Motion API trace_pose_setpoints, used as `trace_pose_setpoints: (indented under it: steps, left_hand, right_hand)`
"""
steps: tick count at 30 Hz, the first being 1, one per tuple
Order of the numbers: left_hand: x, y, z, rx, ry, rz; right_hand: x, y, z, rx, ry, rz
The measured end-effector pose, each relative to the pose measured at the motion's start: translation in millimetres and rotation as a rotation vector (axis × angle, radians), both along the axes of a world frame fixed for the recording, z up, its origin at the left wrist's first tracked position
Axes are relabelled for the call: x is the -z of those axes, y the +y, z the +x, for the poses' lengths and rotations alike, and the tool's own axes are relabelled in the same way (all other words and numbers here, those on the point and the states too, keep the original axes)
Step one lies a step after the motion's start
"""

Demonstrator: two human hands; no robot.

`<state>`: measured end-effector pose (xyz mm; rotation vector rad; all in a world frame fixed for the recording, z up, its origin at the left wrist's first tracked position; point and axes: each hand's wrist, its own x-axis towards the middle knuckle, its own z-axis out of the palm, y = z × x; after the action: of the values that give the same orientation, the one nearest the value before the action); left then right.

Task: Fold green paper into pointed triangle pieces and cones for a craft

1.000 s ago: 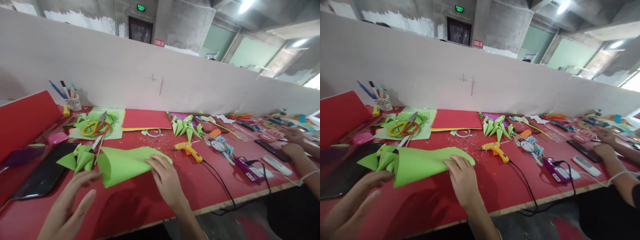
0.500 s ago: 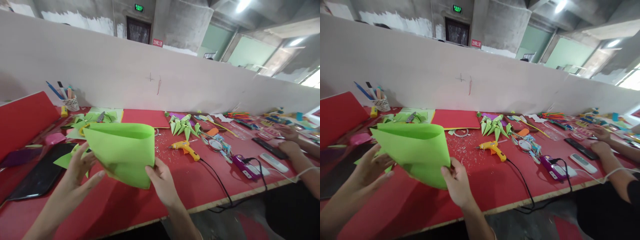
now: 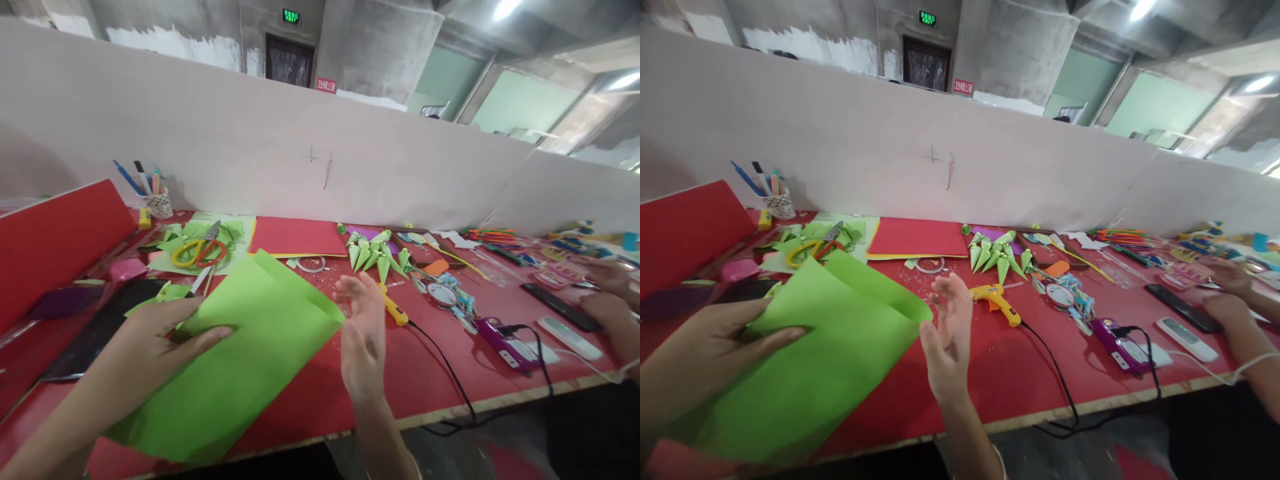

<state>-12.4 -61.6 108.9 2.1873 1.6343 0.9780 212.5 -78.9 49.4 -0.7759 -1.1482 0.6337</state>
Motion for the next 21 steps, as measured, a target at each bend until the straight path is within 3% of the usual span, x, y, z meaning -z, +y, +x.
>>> trace_pose_setpoints:
  steps: [4,8,14,21]
  left_hand:
    - [1.8,8.3,-0.6,0.303,0.262,0.071]
    - [5.0,13.5,3.4,0.444,0.362,0.034]
    - [12.8,9.0,7.8,0.433,0.475,-0.06]
    - [29.4,6.1,11.2,0.43,0.473,-0.152]
  right_hand:
    - [-29.5,0.0,10.1,0.044,-0.302,0.073]
    - [-36.9,2.1,7.9,-0.02,-0.548,-0.003]
    - [-24.9,-1.3,13.1,-0.071,-0.449,-0.067]
    - [-11.2,-11.6,21.1,-0.213,-0.653,-0.125]
